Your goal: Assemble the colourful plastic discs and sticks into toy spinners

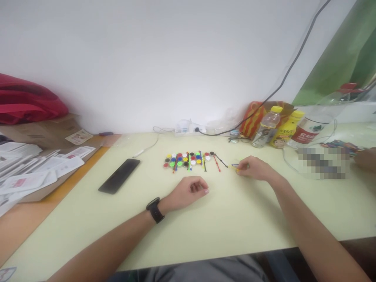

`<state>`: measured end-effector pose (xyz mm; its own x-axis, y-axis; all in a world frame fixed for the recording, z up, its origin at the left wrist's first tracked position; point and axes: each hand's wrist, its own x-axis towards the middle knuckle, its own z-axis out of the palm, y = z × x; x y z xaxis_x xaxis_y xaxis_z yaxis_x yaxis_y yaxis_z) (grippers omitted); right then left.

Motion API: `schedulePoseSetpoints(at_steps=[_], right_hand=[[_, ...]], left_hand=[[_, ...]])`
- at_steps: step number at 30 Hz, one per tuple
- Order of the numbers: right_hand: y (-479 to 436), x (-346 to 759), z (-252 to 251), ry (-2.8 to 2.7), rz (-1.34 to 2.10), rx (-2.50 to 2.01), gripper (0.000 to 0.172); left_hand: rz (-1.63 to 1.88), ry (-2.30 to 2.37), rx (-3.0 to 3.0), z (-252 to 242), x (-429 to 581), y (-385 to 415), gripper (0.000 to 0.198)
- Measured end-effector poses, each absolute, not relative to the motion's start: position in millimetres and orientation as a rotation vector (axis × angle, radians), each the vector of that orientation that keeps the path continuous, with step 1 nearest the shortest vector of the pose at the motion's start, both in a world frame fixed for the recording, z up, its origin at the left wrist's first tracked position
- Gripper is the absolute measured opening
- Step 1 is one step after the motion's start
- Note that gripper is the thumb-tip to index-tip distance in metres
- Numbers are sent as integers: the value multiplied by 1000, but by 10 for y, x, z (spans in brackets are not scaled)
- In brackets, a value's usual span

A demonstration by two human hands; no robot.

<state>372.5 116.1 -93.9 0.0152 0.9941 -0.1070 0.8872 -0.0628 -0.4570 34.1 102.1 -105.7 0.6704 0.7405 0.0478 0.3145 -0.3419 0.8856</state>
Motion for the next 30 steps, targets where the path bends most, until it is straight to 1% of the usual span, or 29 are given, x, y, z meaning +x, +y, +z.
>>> schedulePoseSetpoints(at_steps=[3,10,17,25,30], right_hand=[[1136,3697,-939,-1925,528,-2078,10],[1126,3666,-907,-1930,523,-2106,8],[1104,3612,-941,-2044,503,-2055,12],[1056,3551,-956,-2089,435,-2040,6],[1060,3538,-962,-2092,383,-1979,7]], left_hand=[[559,823,1934,-1073,344,1029,24],[562,823,1938,-1089,347,1035,24],[563,821,1932,-1085,333,1025,24],[562,822,1927,-1093,336,1030,25],[556,819,1926,-1053,336,1019,25]])
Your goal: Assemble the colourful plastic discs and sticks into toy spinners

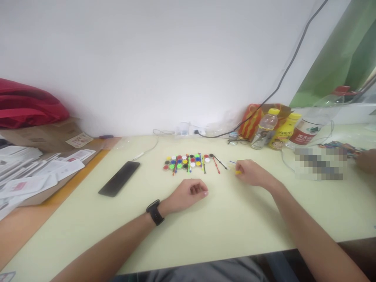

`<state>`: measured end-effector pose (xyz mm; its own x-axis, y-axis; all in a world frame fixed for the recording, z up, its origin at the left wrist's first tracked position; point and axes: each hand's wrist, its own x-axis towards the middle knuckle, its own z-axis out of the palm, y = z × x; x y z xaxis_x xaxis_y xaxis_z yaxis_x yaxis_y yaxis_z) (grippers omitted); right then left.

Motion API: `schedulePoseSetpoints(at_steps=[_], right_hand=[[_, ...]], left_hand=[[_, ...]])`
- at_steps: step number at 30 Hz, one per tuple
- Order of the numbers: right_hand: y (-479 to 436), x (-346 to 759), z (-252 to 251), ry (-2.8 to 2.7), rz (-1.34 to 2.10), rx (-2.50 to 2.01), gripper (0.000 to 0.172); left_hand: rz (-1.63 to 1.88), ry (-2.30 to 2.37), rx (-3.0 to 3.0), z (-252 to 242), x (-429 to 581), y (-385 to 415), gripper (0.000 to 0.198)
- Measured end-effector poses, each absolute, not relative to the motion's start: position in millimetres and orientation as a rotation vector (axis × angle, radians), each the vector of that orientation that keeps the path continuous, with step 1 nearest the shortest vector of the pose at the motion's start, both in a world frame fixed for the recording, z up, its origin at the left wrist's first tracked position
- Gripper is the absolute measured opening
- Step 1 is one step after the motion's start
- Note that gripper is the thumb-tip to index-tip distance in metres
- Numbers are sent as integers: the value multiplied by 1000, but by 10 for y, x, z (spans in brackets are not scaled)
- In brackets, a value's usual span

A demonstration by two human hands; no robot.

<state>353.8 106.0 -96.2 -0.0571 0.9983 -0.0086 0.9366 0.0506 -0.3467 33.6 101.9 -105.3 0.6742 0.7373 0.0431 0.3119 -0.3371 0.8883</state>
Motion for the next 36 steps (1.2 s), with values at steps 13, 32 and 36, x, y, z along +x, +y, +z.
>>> schedulePoseSetpoints(at_steps=[13,32,36], right_hand=[[1153,3709,-992,-2038,203,-1977,10],[1231,3740,-1051,-2069,142,-1948,14],[1236,3734,-1015,-2026,189,-2019,12]], left_hand=[[534,812,1945,-1062,328,1024,24],[555,811,1968,-1049,335,1016,25],[543,814,1967,-1045,335,1018,23]])
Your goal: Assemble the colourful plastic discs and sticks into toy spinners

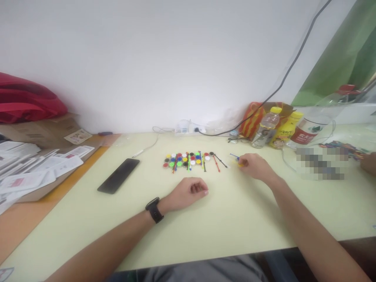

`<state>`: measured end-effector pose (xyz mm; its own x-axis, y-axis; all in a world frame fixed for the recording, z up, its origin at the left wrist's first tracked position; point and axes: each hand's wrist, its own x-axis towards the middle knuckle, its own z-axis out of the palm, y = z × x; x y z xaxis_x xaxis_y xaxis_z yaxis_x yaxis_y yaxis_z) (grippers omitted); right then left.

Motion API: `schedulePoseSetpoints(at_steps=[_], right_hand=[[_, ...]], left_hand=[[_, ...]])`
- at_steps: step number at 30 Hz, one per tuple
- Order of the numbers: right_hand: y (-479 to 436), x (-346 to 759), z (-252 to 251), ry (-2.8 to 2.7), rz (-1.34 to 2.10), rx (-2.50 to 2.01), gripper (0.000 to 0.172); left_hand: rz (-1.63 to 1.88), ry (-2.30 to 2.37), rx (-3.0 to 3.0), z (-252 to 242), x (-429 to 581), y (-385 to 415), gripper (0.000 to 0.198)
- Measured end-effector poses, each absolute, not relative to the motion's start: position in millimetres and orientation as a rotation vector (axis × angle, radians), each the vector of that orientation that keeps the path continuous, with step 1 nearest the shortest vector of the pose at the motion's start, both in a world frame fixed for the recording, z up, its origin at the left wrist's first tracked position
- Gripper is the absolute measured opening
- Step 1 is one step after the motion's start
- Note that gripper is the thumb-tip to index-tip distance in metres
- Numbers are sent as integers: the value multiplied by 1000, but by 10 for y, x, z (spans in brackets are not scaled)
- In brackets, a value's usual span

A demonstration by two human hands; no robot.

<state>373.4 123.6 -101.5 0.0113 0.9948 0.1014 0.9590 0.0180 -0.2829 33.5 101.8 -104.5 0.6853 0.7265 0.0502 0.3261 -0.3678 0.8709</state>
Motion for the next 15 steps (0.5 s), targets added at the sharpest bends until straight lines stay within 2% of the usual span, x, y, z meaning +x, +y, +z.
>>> schedulePoseSetpoints(at_steps=[10,15], right_hand=[[1191,3874,-930,-1886,520,-1832,14],[1219,3886,-994,-1977,452,-1875,12]], left_hand=[[538,810,1971,-1033,338,1013,24],[541,805,1972,-1036,341,1019,22]])
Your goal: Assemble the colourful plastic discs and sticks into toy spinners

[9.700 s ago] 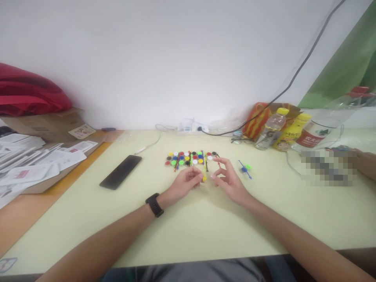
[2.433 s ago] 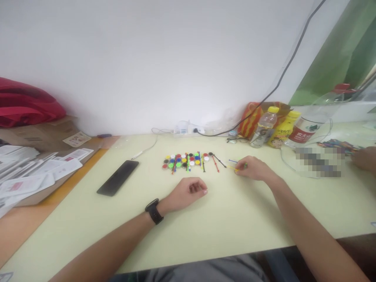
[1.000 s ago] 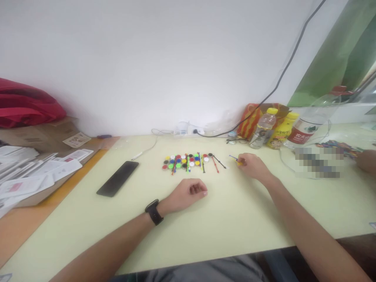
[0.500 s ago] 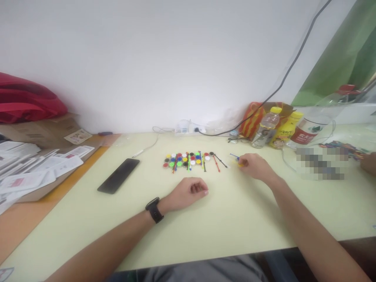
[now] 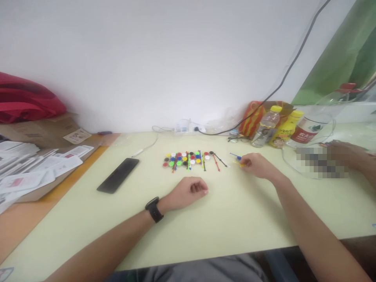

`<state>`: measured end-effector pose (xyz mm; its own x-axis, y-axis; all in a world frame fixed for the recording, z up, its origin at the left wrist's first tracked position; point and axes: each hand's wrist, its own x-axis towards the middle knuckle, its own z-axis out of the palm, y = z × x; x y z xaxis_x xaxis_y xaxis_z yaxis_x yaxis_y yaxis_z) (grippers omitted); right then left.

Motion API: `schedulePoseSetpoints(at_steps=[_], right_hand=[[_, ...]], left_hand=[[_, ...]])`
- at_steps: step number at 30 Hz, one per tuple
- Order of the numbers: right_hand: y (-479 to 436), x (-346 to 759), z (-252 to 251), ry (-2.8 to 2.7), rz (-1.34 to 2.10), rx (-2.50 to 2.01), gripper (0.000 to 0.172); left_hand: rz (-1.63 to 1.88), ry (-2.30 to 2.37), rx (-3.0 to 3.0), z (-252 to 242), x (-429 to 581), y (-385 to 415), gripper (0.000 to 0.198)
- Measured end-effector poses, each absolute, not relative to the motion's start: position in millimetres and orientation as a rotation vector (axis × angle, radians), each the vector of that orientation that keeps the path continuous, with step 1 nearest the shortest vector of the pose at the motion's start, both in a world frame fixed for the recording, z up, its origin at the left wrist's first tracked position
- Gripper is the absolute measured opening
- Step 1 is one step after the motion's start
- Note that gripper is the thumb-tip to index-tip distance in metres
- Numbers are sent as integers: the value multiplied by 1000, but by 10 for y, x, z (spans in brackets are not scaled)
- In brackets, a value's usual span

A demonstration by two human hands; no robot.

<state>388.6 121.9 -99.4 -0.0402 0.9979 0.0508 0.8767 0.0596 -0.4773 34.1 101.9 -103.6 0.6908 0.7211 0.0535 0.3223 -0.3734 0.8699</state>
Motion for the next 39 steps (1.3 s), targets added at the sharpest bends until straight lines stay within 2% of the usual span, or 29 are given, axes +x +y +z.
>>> schedulePoseSetpoints(at_steps=[6,21,29,32,36,39], right_hand=[[1258,3848,-1051,-2013,351,-1918,7],[1352,3946,-1112,-1866,421,-2062,5],[1336,3904,-1137,-1867,325,-2096,5],[1291,3857,-1126,-1905,168,-2100,7],[1237,3736,-1098,-1964,-114,-1906,12],[1214,3593,-1118,-2042,-90,-1629,19]], left_hand=[[522,808,1974,-1035,345,1016,19],[529,801,1994,-1092,338,1033,18],[518,813,1996,-1054,348,1018,18],[511,815,1998,-1034,347,1011,18],[523,813,2008,-1045,343,1009,17],[525,805,2010,-1066,339,1012,17]])
